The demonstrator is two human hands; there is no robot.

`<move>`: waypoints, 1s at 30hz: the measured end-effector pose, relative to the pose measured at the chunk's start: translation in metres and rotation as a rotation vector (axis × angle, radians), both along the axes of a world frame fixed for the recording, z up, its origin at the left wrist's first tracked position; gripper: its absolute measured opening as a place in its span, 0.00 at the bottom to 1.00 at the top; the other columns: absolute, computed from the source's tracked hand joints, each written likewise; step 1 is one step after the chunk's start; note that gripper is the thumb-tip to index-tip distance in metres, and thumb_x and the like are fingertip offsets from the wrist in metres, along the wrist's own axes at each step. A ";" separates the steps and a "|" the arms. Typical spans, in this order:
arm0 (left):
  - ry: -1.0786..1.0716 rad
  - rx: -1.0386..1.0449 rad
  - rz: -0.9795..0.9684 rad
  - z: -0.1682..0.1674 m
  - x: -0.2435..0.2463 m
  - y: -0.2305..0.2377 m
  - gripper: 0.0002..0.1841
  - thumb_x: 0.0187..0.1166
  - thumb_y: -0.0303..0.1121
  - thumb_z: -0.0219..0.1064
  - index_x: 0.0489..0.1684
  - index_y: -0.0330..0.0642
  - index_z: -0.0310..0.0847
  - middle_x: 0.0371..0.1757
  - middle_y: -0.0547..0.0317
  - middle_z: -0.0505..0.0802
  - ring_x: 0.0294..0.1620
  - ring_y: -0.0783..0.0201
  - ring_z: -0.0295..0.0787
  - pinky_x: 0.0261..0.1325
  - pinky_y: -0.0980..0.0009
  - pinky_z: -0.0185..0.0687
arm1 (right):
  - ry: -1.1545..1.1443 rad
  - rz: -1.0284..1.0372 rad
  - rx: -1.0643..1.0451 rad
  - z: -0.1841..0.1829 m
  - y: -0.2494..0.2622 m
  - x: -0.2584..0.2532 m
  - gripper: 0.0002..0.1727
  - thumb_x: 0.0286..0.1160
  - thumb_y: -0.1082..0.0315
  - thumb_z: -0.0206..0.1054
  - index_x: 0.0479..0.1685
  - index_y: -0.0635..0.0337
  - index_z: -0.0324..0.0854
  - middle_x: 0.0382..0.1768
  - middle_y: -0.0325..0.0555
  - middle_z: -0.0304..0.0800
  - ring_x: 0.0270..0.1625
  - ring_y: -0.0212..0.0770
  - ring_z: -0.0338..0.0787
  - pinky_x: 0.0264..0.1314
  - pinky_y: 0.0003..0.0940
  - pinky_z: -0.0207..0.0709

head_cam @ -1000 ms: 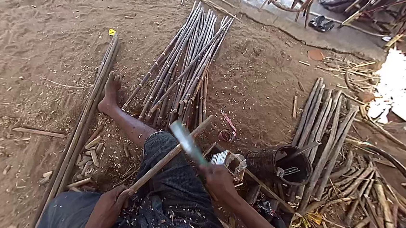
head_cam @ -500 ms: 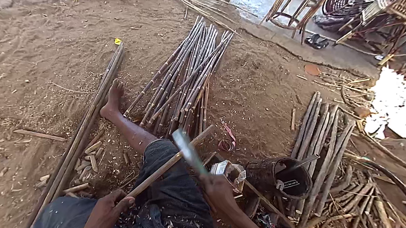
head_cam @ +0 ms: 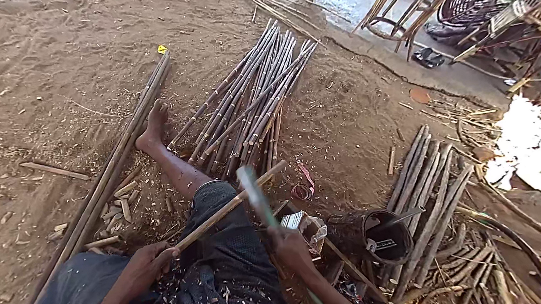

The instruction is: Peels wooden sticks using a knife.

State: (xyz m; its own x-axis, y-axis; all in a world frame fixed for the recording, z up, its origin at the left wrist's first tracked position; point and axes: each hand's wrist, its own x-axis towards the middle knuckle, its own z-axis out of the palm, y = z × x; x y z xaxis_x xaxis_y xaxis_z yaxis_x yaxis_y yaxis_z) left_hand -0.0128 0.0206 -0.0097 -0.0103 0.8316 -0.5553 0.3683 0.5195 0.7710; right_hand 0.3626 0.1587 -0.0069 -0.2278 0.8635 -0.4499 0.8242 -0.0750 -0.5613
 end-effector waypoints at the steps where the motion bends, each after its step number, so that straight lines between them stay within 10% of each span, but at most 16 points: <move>1: 0.001 0.006 0.001 0.000 0.000 0.002 0.18 0.88 0.50 0.58 0.40 0.46 0.85 0.23 0.65 0.88 0.18 0.69 0.80 0.24 0.72 0.76 | -0.068 0.142 -0.016 0.004 -0.008 -0.004 0.31 0.87 0.38 0.52 0.41 0.58 0.85 0.29 0.51 0.87 0.36 0.52 0.90 0.43 0.57 0.83; 6: -0.102 -0.032 -0.031 0.002 -0.005 0.002 0.21 0.89 0.51 0.55 0.39 0.45 0.85 0.21 0.64 0.86 0.16 0.69 0.78 0.21 0.74 0.73 | 0.025 -0.179 0.089 -0.009 0.012 -0.001 0.29 0.89 0.42 0.56 0.36 0.60 0.85 0.23 0.49 0.85 0.27 0.48 0.87 0.36 0.52 0.82; 10: -0.190 -0.050 -0.038 0.004 -0.012 0.008 0.22 0.88 0.52 0.54 0.42 0.45 0.87 0.20 0.63 0.85 0.14 0.70 0.77 0.19 0.75 0.72 | -0.094 0.169 -0.013 0.001 -0.011 -0.012 0.33 0.86 0.35 0.50 0.43 0.57 0.85 0.31 0.51 0.88 0.39 0.53 0.91 0.45 0.59 0.83; 13: -0.245 -0.079 -0.041 -0.002 -0.013 0.008 0.23 0.87 0.54 0.53 0.41 0.46 0.87 0.19 0.63 0.86 0.14 0.70 0.77 0.18 0.76 0.72 | 0.058 -0.191 0.085 -0.013 0.013 -0.001 0.29 0.88 0.42 0.56 0.36 0.60 0.86 0.23 0.46 0.84 0.26 0.46 0.86 0.34 0.50 0.81; 17: -0.315 -0.124 -0.082 -0.006 -0.023 0.011 0.25 0.89 0.54 0.49 0.44 0.45 0.86 0.20 0.64 0.85 0.13 0.71 0.75 0.17 0.76 0.72 | -0.122 0.203 -0.007 0.000 -0.012 -0.013 0.32 0.86 0.36 0.49 0.44 0.56 0.84 0.32 0.53 0.89 0.41 0.55 0.92 0.45 0.61 0.83; 21: -0.416 -0.165 -0.071 -0.004 -0.027 0.015 0.25 0.92 0.51 0.44 0.42 0.46 0.85 0.20 0.64 0.85 0.12 0.73 0.74 0.15 0.78 0.70 | 0.050 -0.184 0.122 -0.018 0.017 -0.007 0.29 0.87 0.41 0.56 0.38 0.59 0.87 0.25 0.46 0.85 0.29 0.47 0.87 0.37 0.52 0.82; 25: -0.465 -0.220 -0.081 -0.008 -0.035 0.021 0.25 0.92 0.50 0.42 0.45 0.45 0.84 0.20 0.64 0.83 0.11 0.73 0.72 0.14 0.79 0.68 | -0.099 0.233 0.001 0.000 -0.010 -0.022 0.32 0.85 0.34 0.50 0.44 0.55 0.84 0.32 0.52 0.89 0.41 0.55 0.92 0.45 0.61 0.83; 30: -0.191 -0.116 -0.037 0.013 0.003 0.032 0.18 0.89 0.46 0.56 0.52 0.39 0.82 0.31 0.58 0.89 0.23 0.66 0.82 0.27 0.67 0.81 | 0.331 -0.386 0.190 -0.008 0.026 0.003 0.27 0.87 0.43 0.55 0.40 0.58 0.85 0.18 0.40 0.80 0.18 0.41 0.80 0.25 0.44 0.80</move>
State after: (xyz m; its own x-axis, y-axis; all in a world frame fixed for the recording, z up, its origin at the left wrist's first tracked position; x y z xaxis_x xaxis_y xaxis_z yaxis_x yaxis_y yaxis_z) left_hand -0.0103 0.0526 0.0030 0.1332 0.7599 -0.6362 0.2421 0.5975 0.7644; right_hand 0.3659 0.1842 -0.0147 0.0192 0.9715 -0.2362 0.5337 -0.2097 -0.8193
